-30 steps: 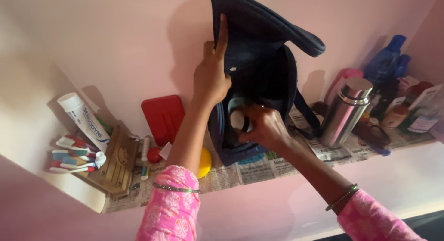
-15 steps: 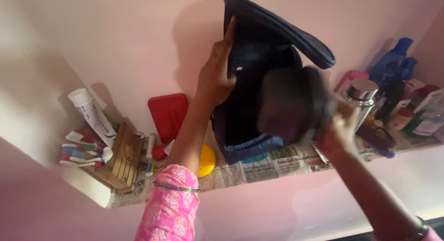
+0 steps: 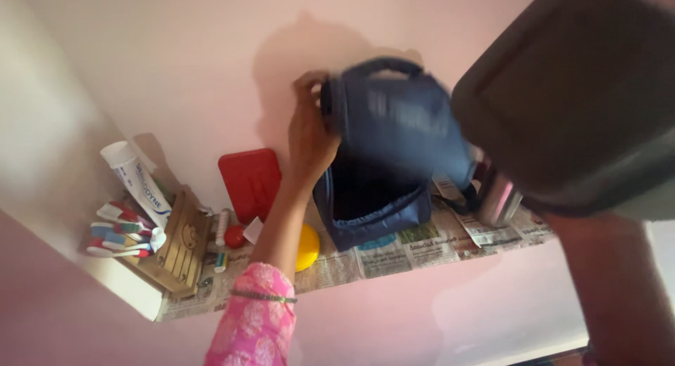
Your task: The person unpacks a blue bag, removes a stainless steel bottle, fills it with water at a sink, and then repacks the bottle along with a yellow container and a small black case into the bag. The person then carries the bag to a shelf and places it there.
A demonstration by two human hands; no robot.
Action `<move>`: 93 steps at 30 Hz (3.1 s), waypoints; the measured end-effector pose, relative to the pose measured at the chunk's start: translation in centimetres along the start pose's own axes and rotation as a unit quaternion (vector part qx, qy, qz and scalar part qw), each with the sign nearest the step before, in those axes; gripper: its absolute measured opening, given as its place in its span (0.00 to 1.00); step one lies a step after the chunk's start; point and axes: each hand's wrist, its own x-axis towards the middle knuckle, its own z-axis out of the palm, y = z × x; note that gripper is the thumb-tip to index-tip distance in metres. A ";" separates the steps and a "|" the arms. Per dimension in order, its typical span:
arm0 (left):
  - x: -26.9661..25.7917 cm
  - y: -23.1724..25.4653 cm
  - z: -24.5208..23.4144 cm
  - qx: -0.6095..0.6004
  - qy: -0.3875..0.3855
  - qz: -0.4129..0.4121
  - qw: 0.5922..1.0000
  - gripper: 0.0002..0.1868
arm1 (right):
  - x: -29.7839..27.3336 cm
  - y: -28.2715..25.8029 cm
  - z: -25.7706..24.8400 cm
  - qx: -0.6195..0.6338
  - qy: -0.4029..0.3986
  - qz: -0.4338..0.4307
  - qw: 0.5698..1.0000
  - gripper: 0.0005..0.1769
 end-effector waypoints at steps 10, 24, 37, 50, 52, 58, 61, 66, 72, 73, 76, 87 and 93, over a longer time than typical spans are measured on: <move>-1.1 2.4 -2.2 -0.277 0.008 -0.142 0.950 0.18 | 3.2 0.9 1.5 0.040 0.111 0.108 0.987 0.40; -12.9 8.6 -1.2 -0.643 0.017 -0.456 0.615 0.39 | -0.3 5.3 8.1 -0.504 -0.137 0.044 0.852 0.28; -16.7 8.3 -0.1 -0.599 0.037 -0.491 0.631 0.37 | -2.0 6.6 7.0 -0.532 -0.314 -0.041 0.785 0.66; -20.7 6.5 1.6 -0.614 0.049 -0.503 0.607 0.36 | -3.4 8.7 5.3 -0.524 -0.298 -0.100 0.792 0.55; -20.9 6.6 1.7 -0.618 0.053 -0.503 0.602 0.37 | -3.4 8.9 5.1 -0.519 -0.299 -0.098 0.795 0.55; -21.6 6.4 2.0 -0.649 0.052 -0.496 0.575 0.35 | -3.6 9.4 4.7 -0.509 -0.306 -0.071 0.801 0.56; -22.2 5.8 2.2 -0.665 0.031 -0.484 0.568 0.34 | -3.6 9.7 4.3 -0.506 -0.303 -0.058 0.806 0.56; -23.9 4.6 2.7 -0.690 0.070 -0.450 0.562 0.37 | -3.3 9.5 3.5 -0.326 -0.270 -0.024 0.906 0.58; -24.6 4.5 2.2 -0.799 0.084 -0.353 0.480 0.39 | -0.9 7.9 3.7 0.023 -0.104 0.143 0.984 0.62; -24.4 4.9 2.5 -0.812 0.074 -0.341 0.468 0.39 | -1.0 7.9 3.7 0.041 -0.093 0.140 0.985 0.59; -23.5 5.4 2.7 -0.826 0.075 -0.320 0.457 0.38 | -1.5 7.8 3.1 0.111 -0.061 0.170 0.977 0.55; -22.9 5.2 1.0 -0.812 0.049 -0.338 0.474 0.36 | -3.1 8.0 2.4 0.144 -0.077 0.206 0.965 0.56; -23.0 5.3 1.2 -0.671 0.028 -0.498 0.549 0.36 | -4.6 6.9 3.9 -0.408 -0.258 0.033 0.875 0.67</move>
